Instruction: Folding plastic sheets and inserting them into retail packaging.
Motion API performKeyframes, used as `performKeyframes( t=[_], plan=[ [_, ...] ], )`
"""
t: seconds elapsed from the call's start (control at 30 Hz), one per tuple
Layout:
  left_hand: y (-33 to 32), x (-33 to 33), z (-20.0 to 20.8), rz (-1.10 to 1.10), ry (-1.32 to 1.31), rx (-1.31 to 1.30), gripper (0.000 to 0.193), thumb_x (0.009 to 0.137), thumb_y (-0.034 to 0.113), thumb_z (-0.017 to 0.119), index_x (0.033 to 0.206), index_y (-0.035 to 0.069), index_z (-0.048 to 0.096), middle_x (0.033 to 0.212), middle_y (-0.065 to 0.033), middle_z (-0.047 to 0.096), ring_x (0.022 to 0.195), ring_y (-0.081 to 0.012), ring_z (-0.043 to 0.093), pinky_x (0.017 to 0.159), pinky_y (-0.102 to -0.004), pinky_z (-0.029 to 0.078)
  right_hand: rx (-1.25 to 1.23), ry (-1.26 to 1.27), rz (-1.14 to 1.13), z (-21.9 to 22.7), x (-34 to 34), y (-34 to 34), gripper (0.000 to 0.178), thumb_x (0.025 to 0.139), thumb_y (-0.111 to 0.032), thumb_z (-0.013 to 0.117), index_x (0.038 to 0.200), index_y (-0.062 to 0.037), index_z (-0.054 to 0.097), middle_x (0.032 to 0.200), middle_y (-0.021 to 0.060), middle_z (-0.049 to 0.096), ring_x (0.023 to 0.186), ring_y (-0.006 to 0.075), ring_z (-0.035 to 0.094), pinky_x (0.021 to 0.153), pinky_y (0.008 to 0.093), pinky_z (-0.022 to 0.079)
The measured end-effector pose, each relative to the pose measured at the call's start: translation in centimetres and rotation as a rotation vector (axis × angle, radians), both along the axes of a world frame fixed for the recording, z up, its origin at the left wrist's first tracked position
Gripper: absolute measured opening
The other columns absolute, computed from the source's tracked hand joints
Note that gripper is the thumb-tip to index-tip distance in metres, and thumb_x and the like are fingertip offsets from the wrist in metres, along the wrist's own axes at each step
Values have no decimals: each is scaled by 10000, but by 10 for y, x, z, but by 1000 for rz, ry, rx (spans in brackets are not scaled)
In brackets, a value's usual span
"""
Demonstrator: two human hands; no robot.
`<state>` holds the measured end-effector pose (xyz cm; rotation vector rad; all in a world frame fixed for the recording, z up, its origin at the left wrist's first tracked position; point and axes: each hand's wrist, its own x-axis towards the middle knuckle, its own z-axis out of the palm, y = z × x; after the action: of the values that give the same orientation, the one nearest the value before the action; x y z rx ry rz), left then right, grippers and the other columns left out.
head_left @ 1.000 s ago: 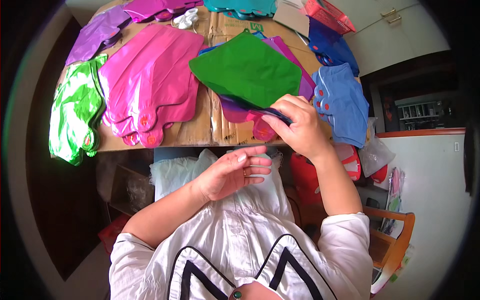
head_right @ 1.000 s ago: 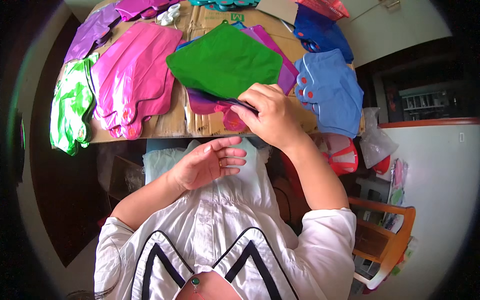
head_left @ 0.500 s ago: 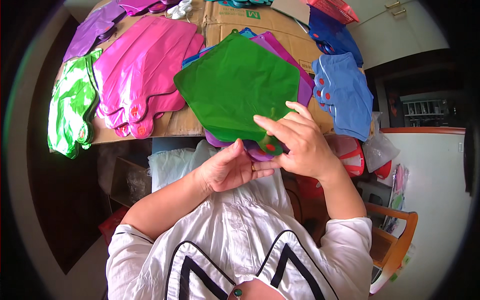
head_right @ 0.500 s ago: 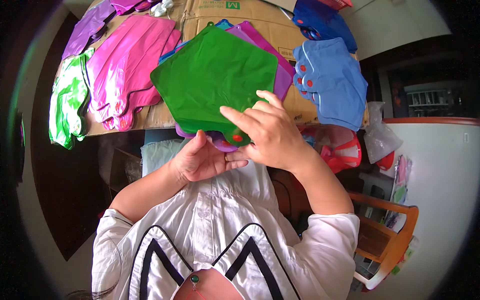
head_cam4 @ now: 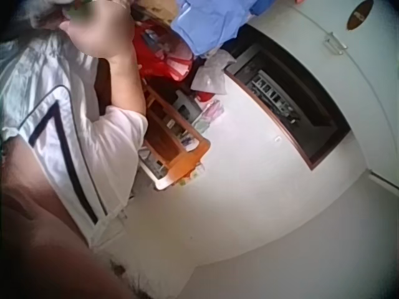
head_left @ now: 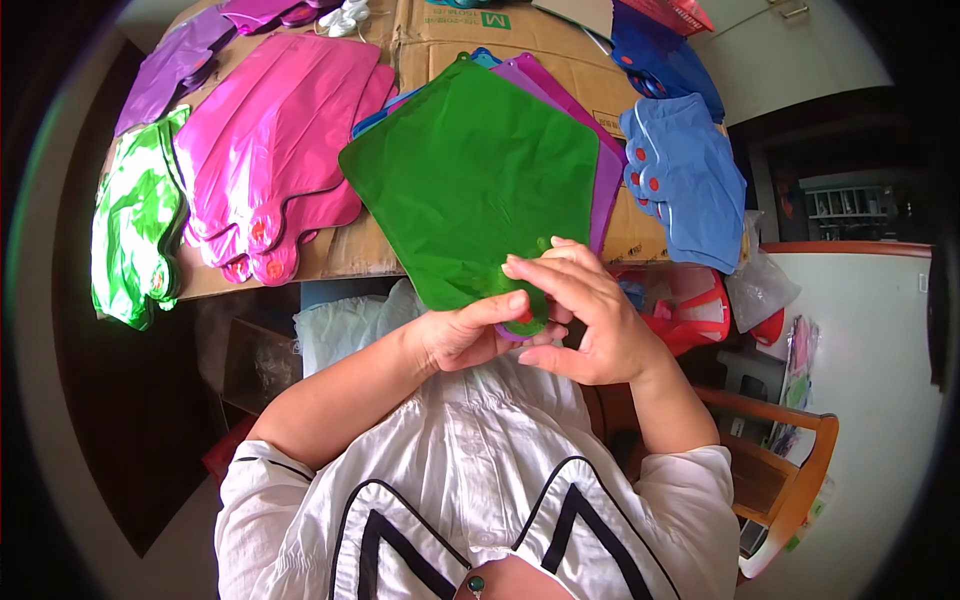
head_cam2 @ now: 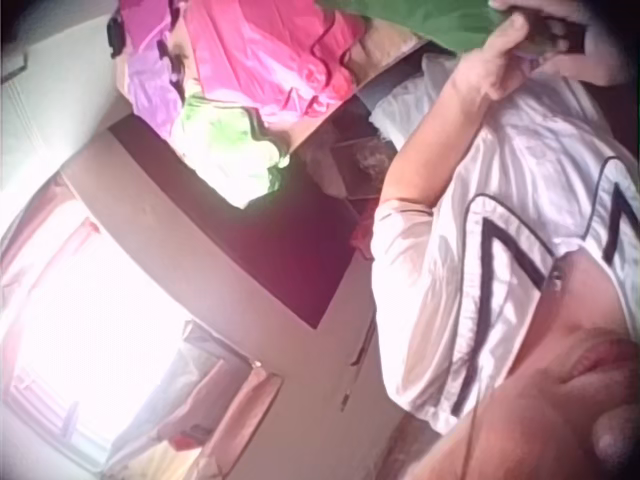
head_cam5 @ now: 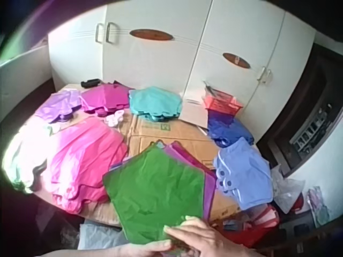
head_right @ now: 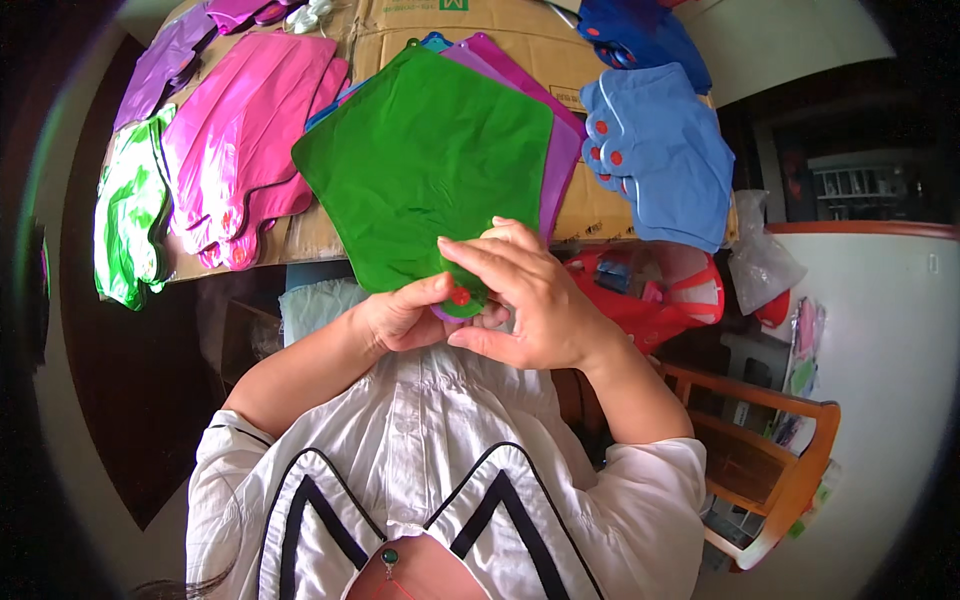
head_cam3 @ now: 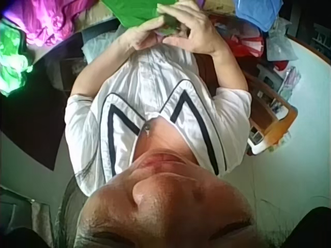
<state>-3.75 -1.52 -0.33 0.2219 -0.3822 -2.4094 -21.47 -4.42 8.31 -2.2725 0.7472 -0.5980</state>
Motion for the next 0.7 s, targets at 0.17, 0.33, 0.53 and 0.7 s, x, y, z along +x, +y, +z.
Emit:
performKeyframes(
  t=[0.17, 0.33, 0.53, 0.7],
  plan=[
    [-1, -3, 5, 40, -153, 65, 381, 888, 272, 633, 1179, 42, 549, 1078, -67, 606, 1015, -180, 576, 911, -337, 455, -90, -152, -189, 6, -19, -6, 297, 714, -119, 740, 981, -13, 664, 906, 81, 667, 821, 201, 618, 817, 356, 464],
    [-7, 7, 14, -39, -173, 134, 372, 895, 242, 629, 1191, 32, 546, 1117, -73, 613, 982, -173, 597, 891, -339, 479, 331, -56, -735, -7, -50, 4, 241, 863, -226, 672, 813, 8, 644, 667, 24, 620, 634, 68, 560, 593, 215, 444],
    [2, 3, 19, 151, -307, 70, 513, 900, 338, 593, 1276, 10, 475, 1192, -142, 581, 1082, -266, 568, 945, -401, 438, 908, -236, -584, -21, -42, 10, 334, 891, -301, 647, 980, 20, 624, 883, 41, 650, 774, 82, 599, 724, 246, 493],
    [-2, -3, 24, 211, -299, 172, 491, 916, 392, 562, 1236, 23, 513, 1177, -126, 595, 1062, -233, 574, 942, -396, 438, 1110, -514, -563, -32, -28, 11, 272, 910, -239, 615, 1055, -9, 629, 962, 38, 663, 812, 101, 616, 737, 261, 508]
  ],
)
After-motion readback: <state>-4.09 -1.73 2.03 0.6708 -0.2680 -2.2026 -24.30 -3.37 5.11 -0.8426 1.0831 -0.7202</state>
